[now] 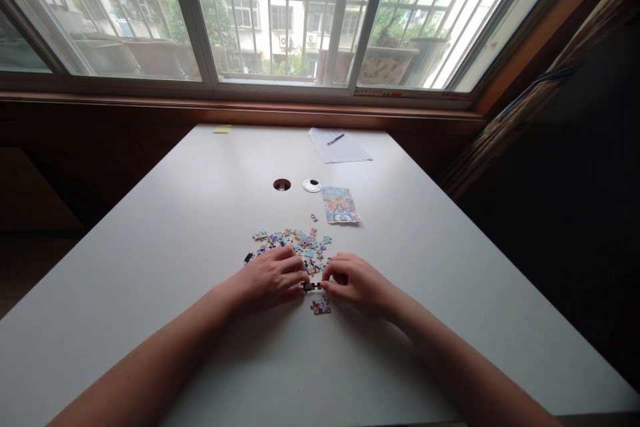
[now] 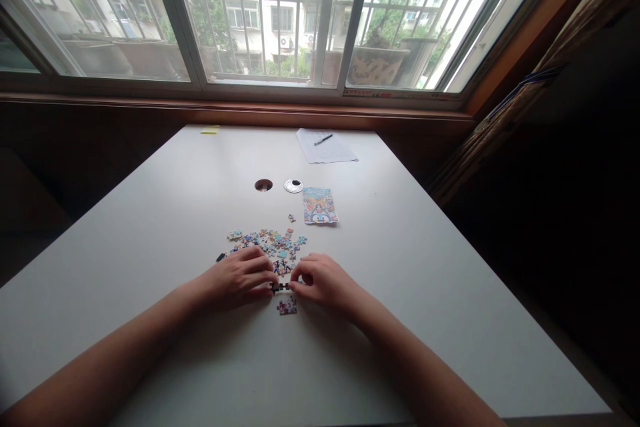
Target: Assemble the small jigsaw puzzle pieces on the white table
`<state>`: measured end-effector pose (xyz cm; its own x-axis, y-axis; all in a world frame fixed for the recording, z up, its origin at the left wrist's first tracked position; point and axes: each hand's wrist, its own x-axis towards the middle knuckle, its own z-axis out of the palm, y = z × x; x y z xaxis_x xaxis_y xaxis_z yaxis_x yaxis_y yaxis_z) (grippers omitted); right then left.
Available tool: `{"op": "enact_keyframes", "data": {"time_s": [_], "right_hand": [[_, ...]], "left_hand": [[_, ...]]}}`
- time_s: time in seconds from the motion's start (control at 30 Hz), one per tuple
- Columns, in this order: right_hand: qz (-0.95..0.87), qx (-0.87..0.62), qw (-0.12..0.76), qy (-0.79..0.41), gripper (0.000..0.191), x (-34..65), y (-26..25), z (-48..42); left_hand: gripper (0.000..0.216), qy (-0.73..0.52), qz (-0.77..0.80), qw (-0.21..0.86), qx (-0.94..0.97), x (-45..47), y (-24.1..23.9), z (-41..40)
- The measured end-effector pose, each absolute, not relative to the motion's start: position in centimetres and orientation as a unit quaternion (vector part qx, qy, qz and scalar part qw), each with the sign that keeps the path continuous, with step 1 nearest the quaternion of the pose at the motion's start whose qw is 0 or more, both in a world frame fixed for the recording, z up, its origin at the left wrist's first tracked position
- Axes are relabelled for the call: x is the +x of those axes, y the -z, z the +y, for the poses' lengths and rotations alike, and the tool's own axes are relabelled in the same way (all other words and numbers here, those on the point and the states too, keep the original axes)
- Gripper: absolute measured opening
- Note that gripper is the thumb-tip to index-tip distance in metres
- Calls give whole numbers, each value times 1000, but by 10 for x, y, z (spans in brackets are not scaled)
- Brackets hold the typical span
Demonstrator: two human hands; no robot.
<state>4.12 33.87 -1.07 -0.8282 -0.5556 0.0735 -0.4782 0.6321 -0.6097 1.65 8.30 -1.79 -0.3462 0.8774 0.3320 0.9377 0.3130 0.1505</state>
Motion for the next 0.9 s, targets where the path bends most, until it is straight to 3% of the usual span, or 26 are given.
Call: {"op": "enact_keyframes", "data": {"time_s": [0.53, 0.9], "right_hand": [[902, -206, 106, 364, 11, 40, 5, 336], [889, -228, 104, 382, 9, 40, 7, 337]], "left_hand": [[15, 162, -804, 122, -559, 17, 24, 86], [13, 268, -785, 72, -554, 15, 23, 88]]}}
